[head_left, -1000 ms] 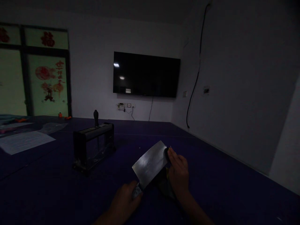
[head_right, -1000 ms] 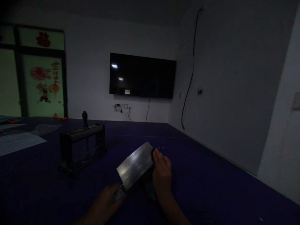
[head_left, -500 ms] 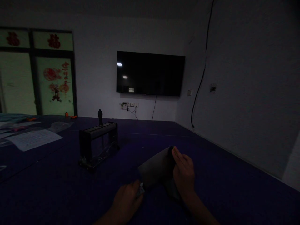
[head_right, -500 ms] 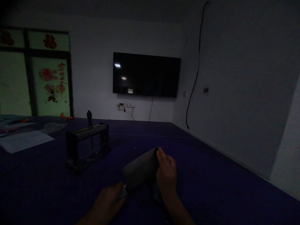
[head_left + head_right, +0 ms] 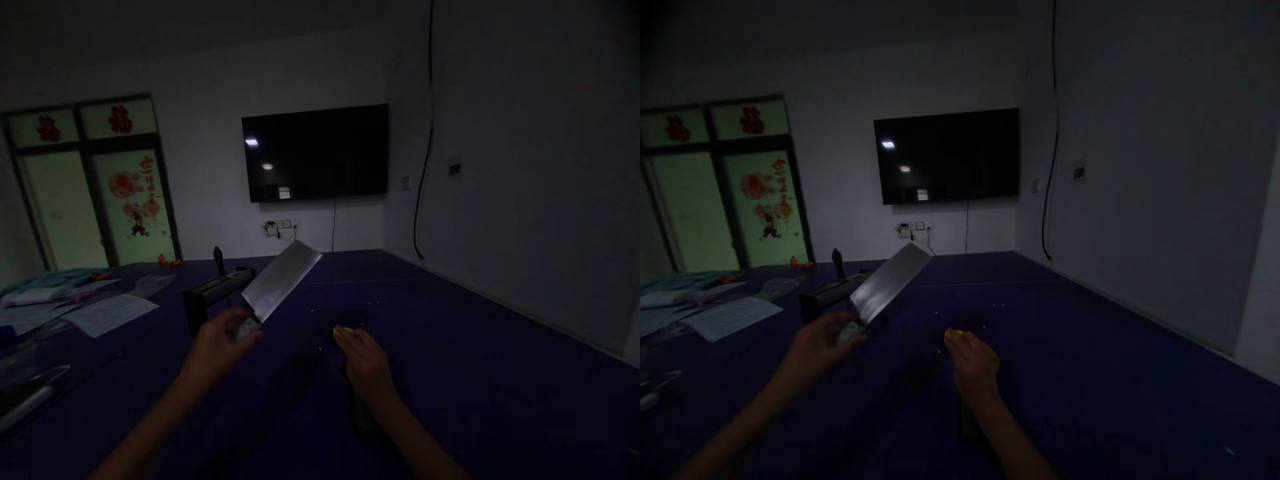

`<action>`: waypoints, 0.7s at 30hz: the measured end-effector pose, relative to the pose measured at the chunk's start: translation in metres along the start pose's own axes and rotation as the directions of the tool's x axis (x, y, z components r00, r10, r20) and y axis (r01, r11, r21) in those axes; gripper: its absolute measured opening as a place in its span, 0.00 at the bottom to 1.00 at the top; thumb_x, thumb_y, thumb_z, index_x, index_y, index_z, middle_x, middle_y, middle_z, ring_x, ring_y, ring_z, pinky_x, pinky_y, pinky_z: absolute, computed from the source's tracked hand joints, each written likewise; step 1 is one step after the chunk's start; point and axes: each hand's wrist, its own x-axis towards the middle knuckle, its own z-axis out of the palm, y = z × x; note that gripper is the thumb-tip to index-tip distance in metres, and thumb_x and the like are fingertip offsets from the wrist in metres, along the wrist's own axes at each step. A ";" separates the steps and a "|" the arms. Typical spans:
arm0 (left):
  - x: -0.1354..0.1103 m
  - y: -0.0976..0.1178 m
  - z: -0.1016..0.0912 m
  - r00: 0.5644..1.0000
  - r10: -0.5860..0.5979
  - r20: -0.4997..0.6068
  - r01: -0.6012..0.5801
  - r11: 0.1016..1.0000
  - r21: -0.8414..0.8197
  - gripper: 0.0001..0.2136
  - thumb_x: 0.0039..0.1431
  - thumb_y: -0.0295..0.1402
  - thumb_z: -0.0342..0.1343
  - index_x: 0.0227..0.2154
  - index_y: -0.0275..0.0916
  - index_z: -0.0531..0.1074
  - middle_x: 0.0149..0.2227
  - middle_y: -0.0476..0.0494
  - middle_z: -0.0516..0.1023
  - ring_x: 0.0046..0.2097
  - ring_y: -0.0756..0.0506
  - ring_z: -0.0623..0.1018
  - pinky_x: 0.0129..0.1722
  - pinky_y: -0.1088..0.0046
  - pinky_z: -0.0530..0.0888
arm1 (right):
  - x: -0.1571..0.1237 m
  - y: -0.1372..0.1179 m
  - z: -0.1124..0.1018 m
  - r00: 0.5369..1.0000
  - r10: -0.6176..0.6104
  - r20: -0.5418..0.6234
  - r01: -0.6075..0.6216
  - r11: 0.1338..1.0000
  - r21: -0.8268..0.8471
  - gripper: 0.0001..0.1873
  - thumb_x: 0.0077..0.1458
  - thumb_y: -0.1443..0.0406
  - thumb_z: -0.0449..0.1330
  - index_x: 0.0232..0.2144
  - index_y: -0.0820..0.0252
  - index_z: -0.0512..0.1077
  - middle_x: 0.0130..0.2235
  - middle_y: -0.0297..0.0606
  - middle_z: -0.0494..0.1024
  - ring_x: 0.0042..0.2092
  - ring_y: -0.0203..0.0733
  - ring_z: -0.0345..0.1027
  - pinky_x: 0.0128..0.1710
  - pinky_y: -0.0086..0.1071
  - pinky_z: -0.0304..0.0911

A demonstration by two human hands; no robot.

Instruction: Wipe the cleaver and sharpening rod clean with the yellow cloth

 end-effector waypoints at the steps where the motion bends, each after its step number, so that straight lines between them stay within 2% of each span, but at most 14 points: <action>1: 0.009 0.008 -0.022 0.997 -0.061 0.045 0.062 0.998 -0.003 0.23 0.40 0.45 0.59 0.40 0.39 0.69 0.32 0.45 0.79 0.28 0.44 0.77 0.24 0.73 0.70 | 0.001 -0.001 0.000 1.000 0.003 0.003 -0.003 1.000 0.002 0.24 0.53 0.78 0.44 0.45 0.58 0.72 0.46 0.37 0.76 0.46 0.41 0.66 0.47 0.37 0.62; 3: 0.028 0.021 -0.065 0.989 -0.123 0.076 0.120 0.992 0.043 0.24 0.35 0.43 0.61 0.39 0.39 0.70 0.29 0.47 0.78 0.25 0.46 0.75 0.21 0.75 0.68 | 0.003 -0.001 -0.001 1.000 0.017 0.010 -0.017 1.000 0.013 0.23 0.53 0.78 0.44 0.43 0.59 0.72 0.45 0.38 0.76 0.45 0.42 0.66 0.46 0.37 0.62; 4: 0.039 0.027 -0.085 0.991 -0.117 0.072 0.112 0.992 0.062 0.24 0.34 0.42 0.61 0.38 0.39 0.71 0.28 0.48 0.78 0.25 0.48 0.73 0.21 0.76 0.67 | 0.004 -0.002 -0.002 1.000 0.026 0.012 -0.027 0.999 0.022 0.23 0.53 0.78 0.45 0.43 0.59 0.73 0.45 0.38 0.77 0.45 0.42 0.66 0.46 0.37 0.63; 7: 0.074 0.040 -0.142 0.986 -0.137 0.093 0.116 0.973 0.199 0.22 0.37 0.45 0.60 0.36 0.37 0.72 0.20 0.51 0.73 0.21 0.51 0.68 0.19 0.78 0.61 | 0.005 -0.003 -0.001 0.997 0.054 0.047 -0.056 0.997 0.048 0.22 0.52 0.78 0.45 0.42 0.59 0.73 0.43 0.38 0.77 0.43 0.42 0.66 0.44 0.37 0.64; 9: 0.099 0.046 -0.175 0.980 -0.172 0.098 0.127 0.926 0.356 0.21 0.40 0.49 0.57 0.30 0.35 0.74 0.14 0.53 0.65 0.18 0.53 0.63 0.18 0.78 0.58 | 0.004 -0.005 0.000 0.992 0.061 0.111 -0.069 0.995 0.070 0.22 0.51 0.78 0.46 0.41 0.58 0.73 0.43 0.38 0.77 0.42 0.42 0.66 0.43 0.37 0.64; 11: 0.124 0.049 -0.203 0.963 -0.236 0.127 0.159 0.885 0.438 0.22 0.41 0.51 0.54 0.27 0.34 0.74 0.15 0.50 0.65 0.19 0.52 0.64 0.19 0.76 0.59 | 0.003 -0.009 0.001 0.977 0.039 0.211 -0.063 0.992 0.109 0.22 0.50 0.78 0.48 0.41 0.57 0.73 0.43 0.38 0.77 0.42 0.42 0.66 0.43 0.36 0.63; 13: 0.147 0.049 -0.225 0.950 -0.287 0.125 0.202 0.867 0.455 0.23 0.38 0.53 0.54 0.24 0.34 0.73 0.18 0.47 0.67 0.22 0.50 0.66 0.21 0.74 0.62 | 0.003 -0.013 0.000 0.945 -0.011 0.327 -0.043 0.987 0.158 0.22 0.49 0.79 0.49 0.41 0.57 0.73 0.44 0.37 0.76 0.41 0.41 0.66 0.44 0.34 0.62; 14: 0.157 0.048 -0.234 0.929 -0.321 0.185 0.196 0.848 0.492 0.23 0.37 0.53 0.54 0.24 0.34 0.72 0.18 0.47 0.66 0.22 0.50 0.66 0.22 0.73 0.63 | 0.003 -0.014 -0.001 0.924 -0.038 0.380 -0.032 0.984 0.177 0.21 0.49 0.78 0.49 0.41 0.57 0.72 0.43 0.37 0.76 0.41 0.40 0.66 0.43 0.33 0.62; 16: 0.173 0.047 -0.248 0.892 -0.391 0.229 0.207 0.800 0.563 0.24 0.33 0.54 0.54 0.23 0.35 0.72 0.16 0.47 0.64 0.22 0.48 0.66 0.22 0.72 0.64 | 0.004 -0.018 -0.002 0.884 -0.081 0.460 -0.012 0.981 0.196 0.19 0.50 0.78 0.50 0.40 0.58 0.72 0.42 0.38 0.76 0.41 0.41 0.66 0.42 0.33 0.61; 19: 0.185 0.048 -0.260 0.830 -0.495 0.258 0.266 0.757 0.597 0.23 0.30 0.50 0.55 0.24 0.34 0.72 0.19 0.43 0.67 0.23 0.47 0.67 0.22 0.71 0.64 | 0.005 -0.020 -0.003 0.853 -0.116 0.510 0.011 0.979 0.205 0.17 0.50 0.77 0.50 0.38 0.59 0.72 0.40 0.39 0.76 0.41 0.41 0.65 0.41 0.33 0.60; 21: 0.187 0.052 -0.262 0.811 -0.534 0.239 0.307 0.736 0.603 0.22 0.29 0.47 0.56 0.25 0.34 0.72 0.22 0.42 0.69 0.24 0.46 0.69 0.21 0.72 0.64 | 0.006 -0.020 -0.002 0.847 -0.124 0.517 0.015 0.978 0.209 0.17 0.50 0.77 0.50 0.37 0.59 0.72 0.39 0.39 0.76 0.40 0.41 0.65 0.41 0.33 0.59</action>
